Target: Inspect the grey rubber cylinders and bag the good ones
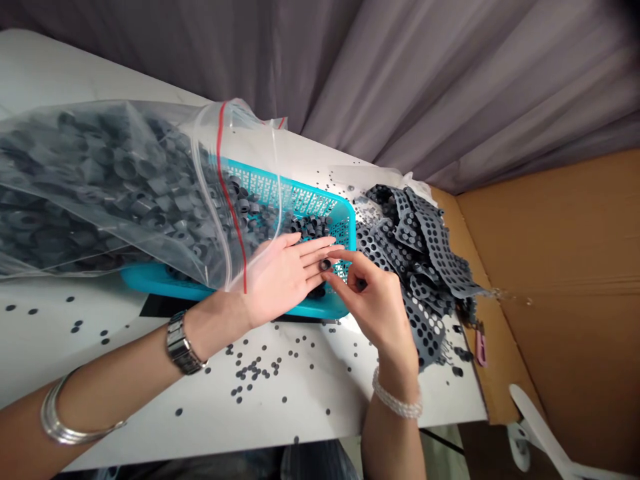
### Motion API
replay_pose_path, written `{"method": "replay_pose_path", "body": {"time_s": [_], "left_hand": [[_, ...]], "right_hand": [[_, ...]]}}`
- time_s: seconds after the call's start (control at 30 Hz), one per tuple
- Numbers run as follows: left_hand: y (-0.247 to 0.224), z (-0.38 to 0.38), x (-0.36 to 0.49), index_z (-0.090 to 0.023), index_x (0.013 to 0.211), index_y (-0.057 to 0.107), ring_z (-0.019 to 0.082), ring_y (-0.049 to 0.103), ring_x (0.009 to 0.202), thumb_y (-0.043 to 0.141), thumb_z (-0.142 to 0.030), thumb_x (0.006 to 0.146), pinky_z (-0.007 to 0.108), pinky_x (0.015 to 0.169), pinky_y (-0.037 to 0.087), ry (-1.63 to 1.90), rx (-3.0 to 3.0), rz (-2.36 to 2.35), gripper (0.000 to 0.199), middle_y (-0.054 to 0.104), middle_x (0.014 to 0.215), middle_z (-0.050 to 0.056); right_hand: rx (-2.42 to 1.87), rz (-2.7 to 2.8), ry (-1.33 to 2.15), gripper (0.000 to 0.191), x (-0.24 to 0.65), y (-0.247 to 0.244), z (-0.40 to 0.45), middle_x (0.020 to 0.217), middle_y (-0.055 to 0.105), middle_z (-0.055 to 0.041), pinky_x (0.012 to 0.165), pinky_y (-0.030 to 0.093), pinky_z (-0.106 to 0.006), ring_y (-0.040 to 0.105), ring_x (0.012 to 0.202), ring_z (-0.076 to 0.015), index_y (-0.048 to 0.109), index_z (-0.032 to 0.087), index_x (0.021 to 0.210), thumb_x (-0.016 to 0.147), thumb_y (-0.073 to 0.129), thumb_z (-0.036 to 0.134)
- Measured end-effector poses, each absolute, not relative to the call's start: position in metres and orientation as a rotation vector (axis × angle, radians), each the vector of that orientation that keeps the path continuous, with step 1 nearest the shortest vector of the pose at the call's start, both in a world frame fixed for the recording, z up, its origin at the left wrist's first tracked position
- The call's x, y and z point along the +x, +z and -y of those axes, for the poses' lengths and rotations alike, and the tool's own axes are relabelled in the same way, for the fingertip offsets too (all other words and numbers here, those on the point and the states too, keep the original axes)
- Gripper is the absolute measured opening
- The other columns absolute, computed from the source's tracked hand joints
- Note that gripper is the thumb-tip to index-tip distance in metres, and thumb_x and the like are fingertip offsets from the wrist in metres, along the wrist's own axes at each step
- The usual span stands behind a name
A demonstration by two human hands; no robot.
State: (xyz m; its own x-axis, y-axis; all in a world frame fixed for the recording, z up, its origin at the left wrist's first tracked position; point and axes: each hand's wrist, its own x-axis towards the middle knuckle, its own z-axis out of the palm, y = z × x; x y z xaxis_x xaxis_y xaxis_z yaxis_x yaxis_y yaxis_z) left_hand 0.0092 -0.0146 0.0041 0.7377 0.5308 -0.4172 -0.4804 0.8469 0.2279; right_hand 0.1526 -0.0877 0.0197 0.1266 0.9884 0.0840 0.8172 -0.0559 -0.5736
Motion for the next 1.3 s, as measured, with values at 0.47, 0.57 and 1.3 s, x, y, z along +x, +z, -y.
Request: {"method": "replay_pose_path", "body": {"time_s": [0.47, 0.57, 1.3], "left_hand": [[0.007, 0.013, 0.012, 0.001, 0.139, 0.039, 0.026, 0.052, 0.126, 0.036, -0.028, 0.093, 0.038, 0.108, 0.038, 0.376, 0.120, -0.504, 0.054, 0.053, 0.136, 0.023], [0.008, 0.013, 0.012, 0.003, 0.137, 0.040, 0.027, 0.052, 0.126, 0.035, -0.028, 0.094, 0.038, 0.107, 0.039, 0.361, 0.113, -0.509, 0.054, 0.053, 0.135, 0.025], [0.001, 0.015, 0.006, 0.007, 0.133, 0.044, 0.017, 0.058, 0.071, 0.034, -0.023, 0.096, 0.026, 0.064, 0.049, 0.488, 0.011, -0.407, 0.049, 0.064, 0.082, 0.014]], "right_hand": [[-1.862, 1.550, 0.429, 0.020, 0.160, 0.016, 0.085, 0.056, 0.052, 0.0050, 0.050, 0.034, -0.022, 0.042, 0.049, -0.0087, 0.068, 0.020, 0.099, 0.090, 0.057, 0.033], [-1.843, 1.466, 0.448, 0.023, 0.162, 0.017, 0.087, 0.062, 0.059, 0.0024, 0.050, 0.035, -0.022, 0.046, 0.052, -0.0093, 0.067, 0.019, 0.101, 0.092, 0.053, 0.035], [-1.899, 1.827, 0.334, 0.019, 0.138, 0.029, 0.090, 0.054, 0.047, 0.0065, 0.049, 0.033, -0.021, 0.041, 0.045, -0.0076, 0.071, 0.024, 0.101, 0.084, 0.065, 0.032]]}}
